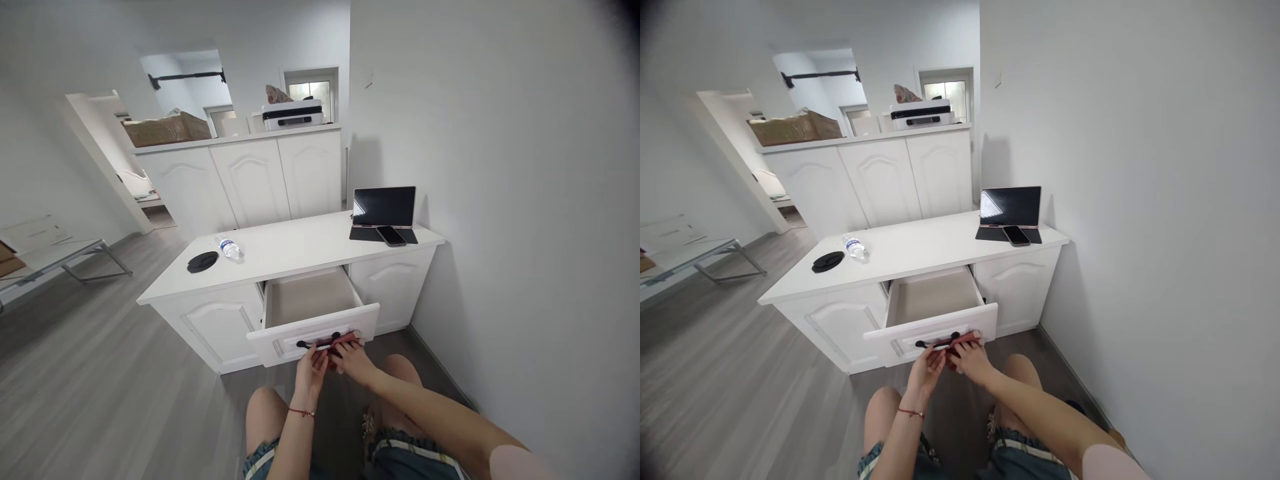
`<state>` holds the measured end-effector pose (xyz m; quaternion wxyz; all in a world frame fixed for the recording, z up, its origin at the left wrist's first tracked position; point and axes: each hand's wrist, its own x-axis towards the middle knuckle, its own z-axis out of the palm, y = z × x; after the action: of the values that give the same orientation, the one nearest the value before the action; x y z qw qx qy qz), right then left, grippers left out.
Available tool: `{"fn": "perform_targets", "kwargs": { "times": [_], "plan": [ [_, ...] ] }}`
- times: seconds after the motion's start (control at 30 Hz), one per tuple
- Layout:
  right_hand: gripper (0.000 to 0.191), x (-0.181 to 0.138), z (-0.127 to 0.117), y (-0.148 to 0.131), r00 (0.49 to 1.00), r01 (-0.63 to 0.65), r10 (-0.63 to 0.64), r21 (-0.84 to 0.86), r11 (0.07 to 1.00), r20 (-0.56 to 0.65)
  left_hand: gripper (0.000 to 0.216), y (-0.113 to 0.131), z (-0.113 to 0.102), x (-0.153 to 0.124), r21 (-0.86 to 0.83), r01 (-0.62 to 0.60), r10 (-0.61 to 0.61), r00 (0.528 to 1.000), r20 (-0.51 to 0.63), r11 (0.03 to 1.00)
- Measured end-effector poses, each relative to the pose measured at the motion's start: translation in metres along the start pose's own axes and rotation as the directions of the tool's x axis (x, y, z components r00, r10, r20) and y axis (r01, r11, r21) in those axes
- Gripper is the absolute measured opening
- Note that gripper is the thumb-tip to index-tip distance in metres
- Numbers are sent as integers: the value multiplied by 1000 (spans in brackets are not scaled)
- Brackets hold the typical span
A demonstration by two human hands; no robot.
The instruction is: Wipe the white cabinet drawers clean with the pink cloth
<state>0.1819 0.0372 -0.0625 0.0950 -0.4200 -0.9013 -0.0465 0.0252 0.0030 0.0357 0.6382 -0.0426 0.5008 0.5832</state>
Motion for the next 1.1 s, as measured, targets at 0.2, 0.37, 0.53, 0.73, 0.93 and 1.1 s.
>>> {"fn": "perform_targets", "kwargs": {
  "times": [0.2,0.37,0.53,0.73,0.93,1.1],
  "plan": [
    [47,-38,-10,49,985,-80,62,-105,991,-163,33,-12,-2,15,-61,-71,71,997,2,996],
    [46,-45,-18,62,931,-144,84,-145,979,-356,30,-10,-4,18,-68,-72,73,997,15,995],
    [51,-39,-30,72,843,-239,125,-156,959,-524,38,-6,-2,21,-92,-76,78,997,15,993],
    [37,-31,-40,91,603,-370,373,166,914,-705,41,-6,-5,27,-96,-69,72,997,25,993],
    [42,-37,-64,103,322,-377,706,598,707,-631,40,-7,-10,29,-79,-93,97,994,42,992],
    [47,-51,-72,80,207,-270,828,782,561,-522,33,-7,-9,32,-81,-137,141,989,50,987]
  ]
}}
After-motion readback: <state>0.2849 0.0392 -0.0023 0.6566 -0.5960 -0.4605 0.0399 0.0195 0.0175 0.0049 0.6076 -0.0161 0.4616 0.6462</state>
